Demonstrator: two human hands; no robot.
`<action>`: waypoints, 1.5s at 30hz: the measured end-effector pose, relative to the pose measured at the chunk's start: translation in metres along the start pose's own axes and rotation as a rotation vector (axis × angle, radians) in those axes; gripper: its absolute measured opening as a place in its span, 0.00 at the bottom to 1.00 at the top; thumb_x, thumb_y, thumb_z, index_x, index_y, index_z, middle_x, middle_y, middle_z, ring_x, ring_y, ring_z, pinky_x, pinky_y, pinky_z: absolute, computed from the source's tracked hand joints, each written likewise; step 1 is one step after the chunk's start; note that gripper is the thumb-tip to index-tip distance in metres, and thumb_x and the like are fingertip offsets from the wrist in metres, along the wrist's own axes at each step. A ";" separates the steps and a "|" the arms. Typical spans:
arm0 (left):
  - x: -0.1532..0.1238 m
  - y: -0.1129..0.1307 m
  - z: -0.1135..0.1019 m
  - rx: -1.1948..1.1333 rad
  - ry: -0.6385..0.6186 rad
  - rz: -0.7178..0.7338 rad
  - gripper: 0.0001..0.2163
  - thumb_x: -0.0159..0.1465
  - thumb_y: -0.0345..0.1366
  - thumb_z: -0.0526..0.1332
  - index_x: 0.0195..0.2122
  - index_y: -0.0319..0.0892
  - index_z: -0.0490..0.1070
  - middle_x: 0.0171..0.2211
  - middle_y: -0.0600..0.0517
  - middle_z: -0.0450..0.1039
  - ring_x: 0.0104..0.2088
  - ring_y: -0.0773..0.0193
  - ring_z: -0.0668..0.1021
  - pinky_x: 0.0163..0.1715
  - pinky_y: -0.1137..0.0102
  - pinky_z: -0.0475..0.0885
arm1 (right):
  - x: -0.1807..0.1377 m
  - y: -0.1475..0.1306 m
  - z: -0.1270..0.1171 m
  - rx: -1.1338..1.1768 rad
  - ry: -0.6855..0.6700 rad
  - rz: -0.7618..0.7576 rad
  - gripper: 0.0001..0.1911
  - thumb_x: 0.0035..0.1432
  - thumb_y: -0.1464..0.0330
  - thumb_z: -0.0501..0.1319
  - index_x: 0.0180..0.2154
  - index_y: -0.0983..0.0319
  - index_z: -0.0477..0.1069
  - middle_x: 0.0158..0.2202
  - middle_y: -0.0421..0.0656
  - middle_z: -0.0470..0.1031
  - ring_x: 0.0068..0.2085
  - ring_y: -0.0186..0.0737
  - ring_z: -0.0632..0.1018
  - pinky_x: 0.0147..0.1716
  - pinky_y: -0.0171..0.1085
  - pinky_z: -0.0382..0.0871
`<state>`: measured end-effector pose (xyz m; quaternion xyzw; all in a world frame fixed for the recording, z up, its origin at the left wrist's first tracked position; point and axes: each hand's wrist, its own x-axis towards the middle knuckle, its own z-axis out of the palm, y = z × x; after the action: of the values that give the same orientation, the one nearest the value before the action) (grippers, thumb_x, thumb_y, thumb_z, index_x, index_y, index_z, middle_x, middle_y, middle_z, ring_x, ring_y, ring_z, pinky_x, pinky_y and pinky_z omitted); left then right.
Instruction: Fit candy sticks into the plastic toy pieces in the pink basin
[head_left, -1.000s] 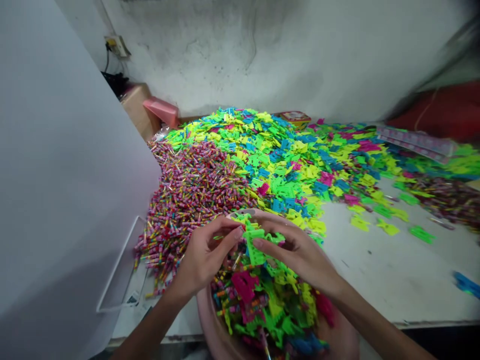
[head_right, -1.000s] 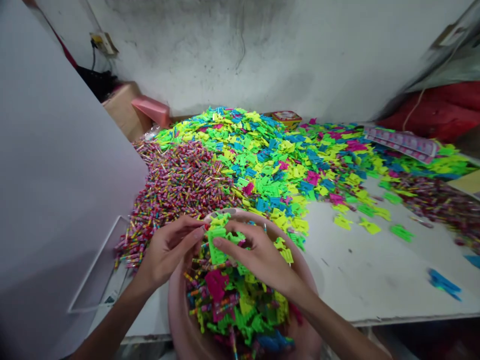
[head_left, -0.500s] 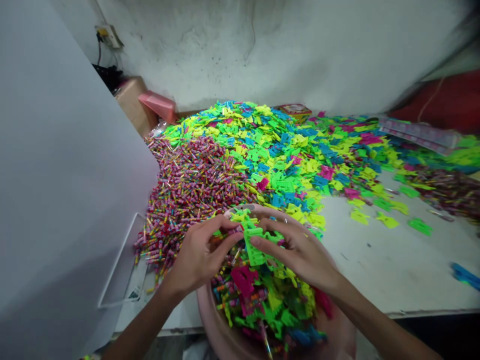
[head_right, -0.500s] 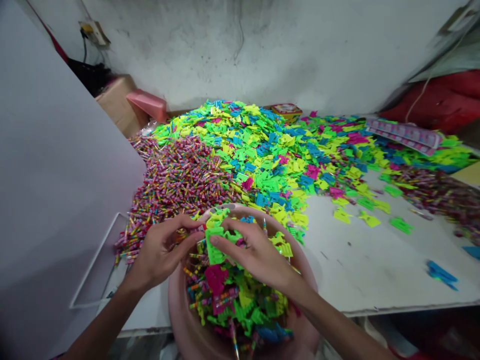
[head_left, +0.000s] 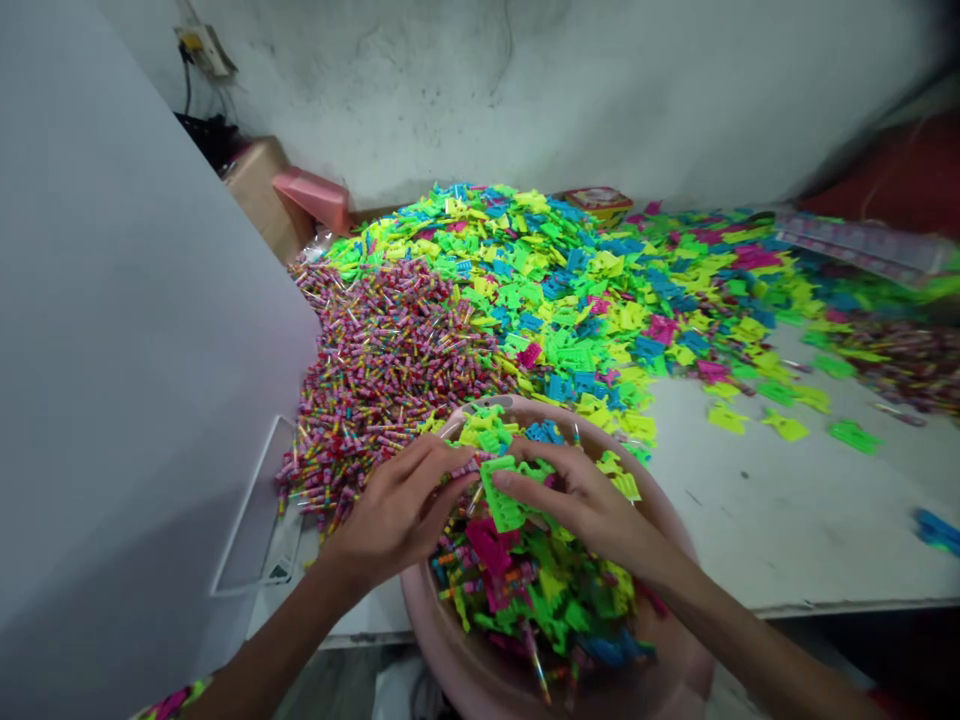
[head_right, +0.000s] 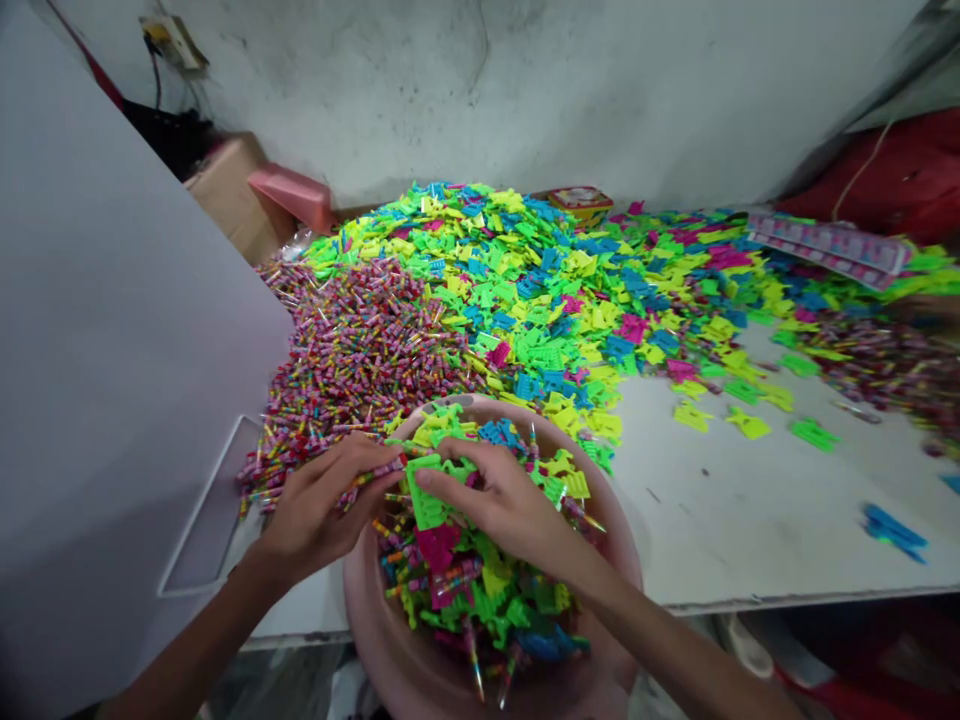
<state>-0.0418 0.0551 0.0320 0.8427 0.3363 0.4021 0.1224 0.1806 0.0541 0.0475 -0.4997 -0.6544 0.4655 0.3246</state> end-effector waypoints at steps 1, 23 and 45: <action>0.000 0.000 0.000 -0.007 -0.011 -0.014 0.10 0.70 0.28 0.60 0.51 0.42 0.71 0.41 0.47 0.79 0.42 0.63 0.81 0.45 0.72 0.76 | 0.000 0.000 0.000 -0.016 0.003 -0.028 0.15 0.61 0.52 0.64 0.35 0.56 0.77 0.39 0.43 0.81 0.36 0.47 0.80 0.30 0.39 0.73; 0.006 0.024 0.017 -0.525 0.167 -0.664 0.09 0.68 0.40 0.64 0.47 0.45 0.76 0.41 0.50 0.78 0.41 0.63 0.82 0.36 0.76 0.78 | -0.001 0.001 -0.008 0.030 0.156 -0.098 0.09 0.60 0.59 0.67 0.38 0.57 0.77 0.59 0.45 0.75 0.63 0.56 0.71 0.54 0.48 0.73; 0.012 0.040 0.015 0.081 0.159 -0.074 0.11 0.66 0.22 0.62 0.48 0.38 0.72 0.39 0.48 0.77 0.43 0.66 0.78 0.50 0.71 0.75 | -0.019 -0.007 0.001 -0.392 0.256 -0.440 0.02 0.69 0.71 0.59 0.42 0.58 0.70 0.34 0.41 0.80 0.34 0.42 0.83 0.34 0.38 0.76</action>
<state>-0.0059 0.0342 0.0484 0.7994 0.3919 0.4491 0.0758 0.1825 0.0353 0.0549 -0.4538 -0.7778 0.1824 0.3948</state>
